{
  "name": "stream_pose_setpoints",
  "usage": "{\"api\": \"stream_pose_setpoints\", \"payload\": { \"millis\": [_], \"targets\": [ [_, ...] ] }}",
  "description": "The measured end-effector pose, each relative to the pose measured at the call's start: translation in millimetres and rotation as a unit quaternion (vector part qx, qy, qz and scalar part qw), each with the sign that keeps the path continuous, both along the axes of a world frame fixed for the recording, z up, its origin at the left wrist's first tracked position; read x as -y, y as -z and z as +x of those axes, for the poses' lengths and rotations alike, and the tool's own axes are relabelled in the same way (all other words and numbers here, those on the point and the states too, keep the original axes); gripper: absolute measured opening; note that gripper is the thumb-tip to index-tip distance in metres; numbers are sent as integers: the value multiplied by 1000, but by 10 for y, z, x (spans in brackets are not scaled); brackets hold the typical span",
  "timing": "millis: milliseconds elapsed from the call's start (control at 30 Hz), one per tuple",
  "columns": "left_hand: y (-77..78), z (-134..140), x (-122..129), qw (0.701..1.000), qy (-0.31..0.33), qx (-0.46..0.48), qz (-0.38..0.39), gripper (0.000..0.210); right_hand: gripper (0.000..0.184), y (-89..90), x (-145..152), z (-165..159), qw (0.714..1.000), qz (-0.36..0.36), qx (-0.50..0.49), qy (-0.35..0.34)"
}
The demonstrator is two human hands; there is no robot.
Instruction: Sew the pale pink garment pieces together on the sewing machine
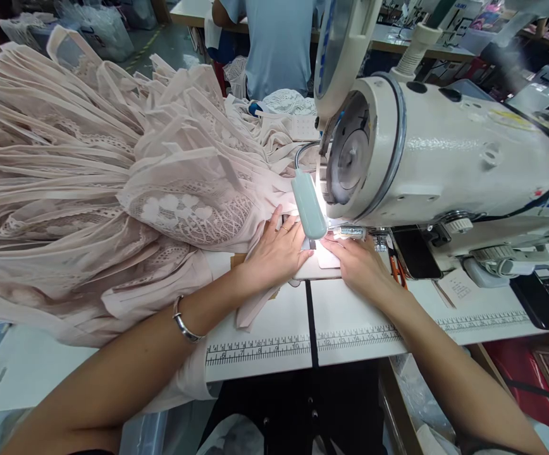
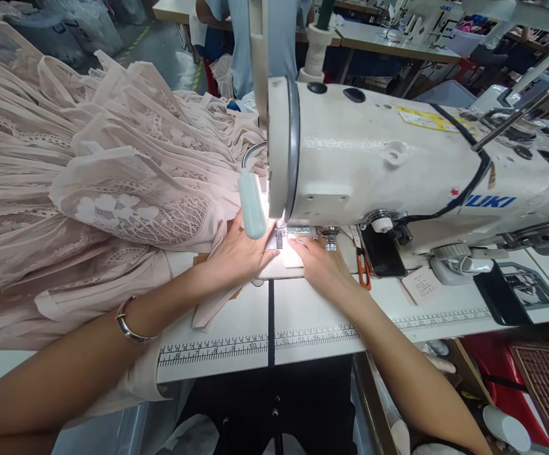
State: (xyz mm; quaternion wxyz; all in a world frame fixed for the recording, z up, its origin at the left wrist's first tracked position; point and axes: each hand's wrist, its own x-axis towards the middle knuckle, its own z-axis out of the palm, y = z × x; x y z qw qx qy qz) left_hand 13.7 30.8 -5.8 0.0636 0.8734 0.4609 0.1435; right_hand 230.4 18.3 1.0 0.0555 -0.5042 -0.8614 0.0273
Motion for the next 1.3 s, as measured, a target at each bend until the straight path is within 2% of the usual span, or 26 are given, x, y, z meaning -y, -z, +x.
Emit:
{"api": "stream_pose_setpoints", "payload": {
  "millis": [533,867,967,1100,1233,1300],
  "targets": [
    [-4,5,1,1000,7,16,22,46,53,-8,-9,-19,1000,-20,10,3],
    [-64,30,24,999,-25,-42,1,50,57,-92,-35,-50,995,-88,33,28],
    [-77,29,24,998,-29,-49,-4,51,57,-98,-21,-98,994,-75,64,48],
    [-65,19,37,997,-60,-43,-18,50,52,-102,6,-168,994,-25,100,38],
    [-32,31,62,993,-116,-31,20,48,50,-113,-25,-213,988,-70,120,69],
    [-75,31,77,989,-133,-43,57,35,50,-110,-63,-220,984,-89,119,95]
  ]
}}
